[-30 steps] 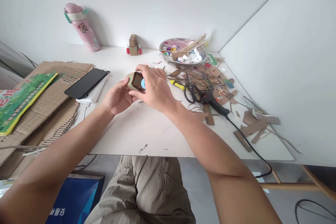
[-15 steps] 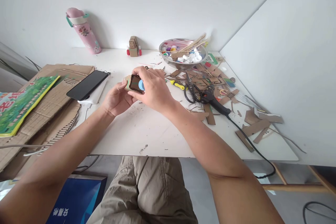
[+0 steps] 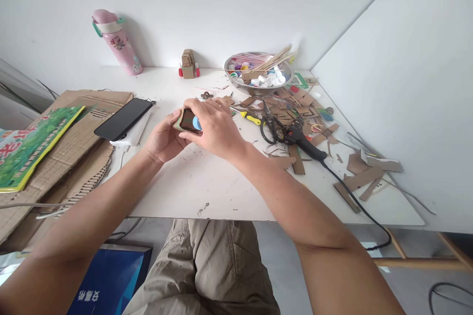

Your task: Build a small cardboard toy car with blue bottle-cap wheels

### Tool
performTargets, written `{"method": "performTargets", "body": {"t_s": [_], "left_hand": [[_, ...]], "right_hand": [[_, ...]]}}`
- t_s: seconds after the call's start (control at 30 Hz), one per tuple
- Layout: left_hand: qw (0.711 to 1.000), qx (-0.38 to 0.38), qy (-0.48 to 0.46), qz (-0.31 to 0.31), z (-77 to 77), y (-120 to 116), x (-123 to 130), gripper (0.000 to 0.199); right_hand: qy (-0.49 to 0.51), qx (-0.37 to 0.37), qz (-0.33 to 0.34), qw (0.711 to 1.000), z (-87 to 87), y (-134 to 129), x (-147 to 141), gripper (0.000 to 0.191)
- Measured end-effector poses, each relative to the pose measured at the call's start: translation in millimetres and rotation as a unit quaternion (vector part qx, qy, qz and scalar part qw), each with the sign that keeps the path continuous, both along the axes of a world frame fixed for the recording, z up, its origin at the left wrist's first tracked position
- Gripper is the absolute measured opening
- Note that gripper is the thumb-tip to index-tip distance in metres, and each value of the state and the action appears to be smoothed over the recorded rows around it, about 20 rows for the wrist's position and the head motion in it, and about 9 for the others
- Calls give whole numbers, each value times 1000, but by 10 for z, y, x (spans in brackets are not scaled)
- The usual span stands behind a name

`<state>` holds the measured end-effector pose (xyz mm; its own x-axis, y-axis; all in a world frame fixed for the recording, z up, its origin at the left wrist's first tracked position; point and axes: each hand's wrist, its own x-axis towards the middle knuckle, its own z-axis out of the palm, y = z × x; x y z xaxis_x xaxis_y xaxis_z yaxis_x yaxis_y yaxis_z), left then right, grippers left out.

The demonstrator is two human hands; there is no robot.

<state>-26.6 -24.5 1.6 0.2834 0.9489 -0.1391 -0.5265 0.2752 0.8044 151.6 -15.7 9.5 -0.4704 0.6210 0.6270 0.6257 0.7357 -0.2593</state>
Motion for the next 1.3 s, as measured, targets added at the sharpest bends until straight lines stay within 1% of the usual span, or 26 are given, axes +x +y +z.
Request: {"method": "performTargets", "body": {"t_s": [0.1, 0.23, 0.3, 0.43, 0.57, 0.7, 0.8, 0.93, 1.07, 1.17, 1.3], "left_hand": [[1000, 3, -9, -7, -16, 10, 1, 33], [1000, 15, -7, -5, -33, 10, 14, 37], [1000, 25, -4, -1, -43, 11, 16, 43], [999, 48, -3, 3, -57, 20, 6, 62], [998, 52, 11, 35, -45, 14, 26, 75], [991, 74, 64, 86, -30, -30, 85, 77], [981, 96, 114, 128, -28, -68, 123, 79], [965, 119, 170, 158, -34, -95, 147, 81], [964, 137, 172, 153, -53, -102, 149, 87], [963, 160, 168, 138, -76, -106, 150, 90], [950, 198, 190, 152, -99, -113, 160, 83]], "right_hand": [[9, 6, 2, 1000, -27, 31, -1, 43], [14, 2, -1, 1000, -15, 42, -2, 40], [13, 0, -2, 1000, -4, 40, 2, 39], [6, -8, 0, 1000, -3, 56, 11, 37], [-10, 0, -3, 1000, -34, 108, 31, 29], [-33, 28, -3, 999, -105, 142, 49, 24], [-51, 51, -2, 997, -188, 146, 49, 26], [-42, 70, 0, 997, -288, 187, 73, 29], [-2, 84, 2, 996, -313, 274, 173, 29], [11, 81, 4, 997, -298, 315, 254, 35], [4, 66, 2, 998, -290, 317, 296, 39]]}}
